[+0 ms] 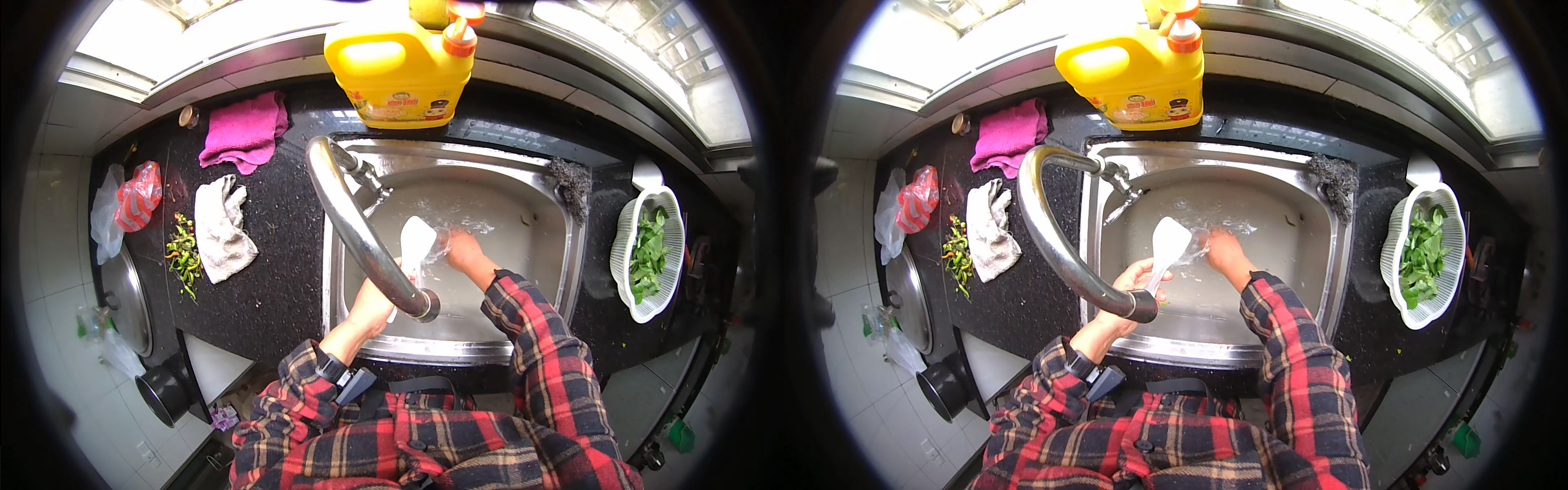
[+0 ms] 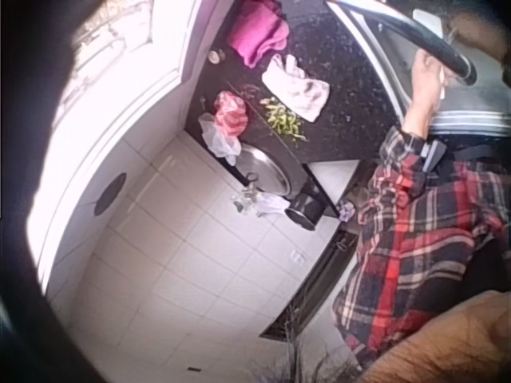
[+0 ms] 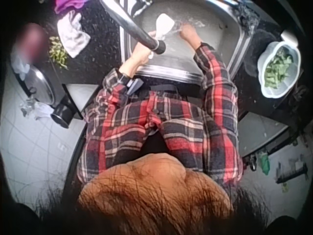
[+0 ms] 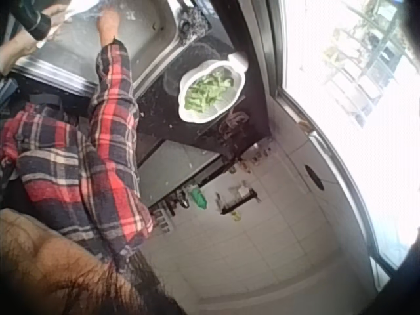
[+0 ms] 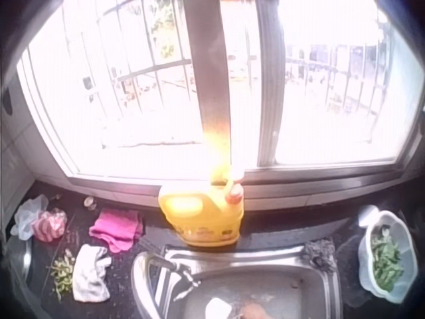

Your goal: The person plucks leaves from stems and places them in a colander, then washes hands and a cloth at the sink. The person wipes the countertop with the cloth, collects debris into a plastic bag, and continues wiping multiple areas of the kitchen counter.

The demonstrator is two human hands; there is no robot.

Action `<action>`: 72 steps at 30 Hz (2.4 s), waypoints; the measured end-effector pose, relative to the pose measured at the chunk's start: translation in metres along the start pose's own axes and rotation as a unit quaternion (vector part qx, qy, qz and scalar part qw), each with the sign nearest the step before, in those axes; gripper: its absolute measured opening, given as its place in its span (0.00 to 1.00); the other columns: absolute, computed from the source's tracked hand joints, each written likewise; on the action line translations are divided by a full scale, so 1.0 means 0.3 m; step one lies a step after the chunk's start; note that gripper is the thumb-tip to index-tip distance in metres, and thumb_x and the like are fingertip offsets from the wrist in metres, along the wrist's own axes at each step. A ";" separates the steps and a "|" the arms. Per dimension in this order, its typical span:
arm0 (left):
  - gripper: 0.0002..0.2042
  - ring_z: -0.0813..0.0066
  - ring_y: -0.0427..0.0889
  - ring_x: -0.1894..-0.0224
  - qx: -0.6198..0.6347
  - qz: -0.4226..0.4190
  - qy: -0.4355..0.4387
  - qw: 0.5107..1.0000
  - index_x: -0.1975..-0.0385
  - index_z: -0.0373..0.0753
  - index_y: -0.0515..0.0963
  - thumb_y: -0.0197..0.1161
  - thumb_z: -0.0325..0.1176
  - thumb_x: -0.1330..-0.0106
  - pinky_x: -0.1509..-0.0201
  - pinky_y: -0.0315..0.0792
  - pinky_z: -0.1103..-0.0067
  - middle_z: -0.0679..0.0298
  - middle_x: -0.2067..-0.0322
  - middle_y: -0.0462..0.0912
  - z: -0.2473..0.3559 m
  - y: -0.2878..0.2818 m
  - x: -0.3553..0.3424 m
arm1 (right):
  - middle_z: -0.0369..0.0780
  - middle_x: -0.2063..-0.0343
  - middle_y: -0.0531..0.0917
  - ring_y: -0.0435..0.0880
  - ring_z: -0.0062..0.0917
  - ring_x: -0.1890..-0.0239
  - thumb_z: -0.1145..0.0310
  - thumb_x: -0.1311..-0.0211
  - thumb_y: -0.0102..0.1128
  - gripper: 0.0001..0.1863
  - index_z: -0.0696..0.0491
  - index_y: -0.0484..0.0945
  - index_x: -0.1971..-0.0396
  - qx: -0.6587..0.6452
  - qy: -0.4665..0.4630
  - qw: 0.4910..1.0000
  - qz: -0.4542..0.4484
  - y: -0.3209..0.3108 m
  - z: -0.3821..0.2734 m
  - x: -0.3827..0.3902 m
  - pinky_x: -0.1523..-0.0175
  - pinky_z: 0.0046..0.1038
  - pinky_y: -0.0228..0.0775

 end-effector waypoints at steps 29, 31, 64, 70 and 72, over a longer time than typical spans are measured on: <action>0.30 0.61 0.72 0.43 0.127 -0.148 0.059 0.979 0.37 0.25 0.54 0.58 0.30 0.34 0.40 0.70 0.72 0.47 0.40 0.64 0.142 0.166 0.037 | 0.43 0.47 0.75 0.74 0.29 0.46 0.50 0.29 0.41 0.30 0.56 0.62 0.37 -0.664 0.057 0.743 0.066 -0.353 -0.029 0.239 0.42 0.32 0.68; 0.32 0.58 0.70 0.41 0.144 -0.124 0.059 0.980 0.36 0.23 0.51 0.58 0.32 0.33 0.37 0.68 0.69 0.44 0.40 0.62 0.148 0.187 0.043 | 0.42 0.47 0.74 0.74 0.29 0.46 0.52 0.29 0.43 0.29 0.56 0.61 0.37 -0.675 0.070 0.731 0.069 -0.353 -0.030 0.261 0.43 0.32 0.69; 0.23 0.78 0.75 0.69 -0.390 -0.013 0.063 0.918 0.43 0.33 0.67 0.60 0.27 0.40 0.60 0.73 0.81 0.62 0.60 0.76 0.142 0.004 0.162 | 0.39 0.53 0.78 0.77 0.21 0.52 0.72 0.39 0.54 0.24 0.59 0.66 0.42 -0.736 0.029 0.676 -0.033 -0.392 -0.190 0.290 0.46 0.27 0.71; 0.19 0.81 0.75 0.66 -0.258 -0.088 -0.014 0.962 0.43 0.32 0.67 0.53 0.28 0.32 0.58 0.73 0.83 0.64 0.61 0.78 0.094 -0.010 0.154 | 0.37 0.55 0.78 0.77 0.18 0.55 0.73 0.39 0.54 0.21 0.57 0.70 0.44 -0.714 0.003 0.699 0.028 -0.496 -0.179 0.290 0.48 0.23 0.69; 0.18 0.81 0.76 0.64 -0.234 -0.094 -0.003 0.968 0.43 0.33 0.67 0.51 0.28 0.31 0.57 0.74 0.82 0.64 0.59 0.78 0.098 0.003 0.155 | 0.36 0.54 0.78 0.77 0.18 0.55 0.73 0.38 0.54 0.21 0.58 0.70 0.45 -0.680 -0.003 0.731 0.063 -0.536 -0.169 0.295 0.48 0.23 0.69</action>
Point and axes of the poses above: each hand's wrist, its own x-axis away from the middle knuckle, its own y-axis out of the palm, z = x × y, the point moved 9 cm from there along -x, towards the middle knuckle
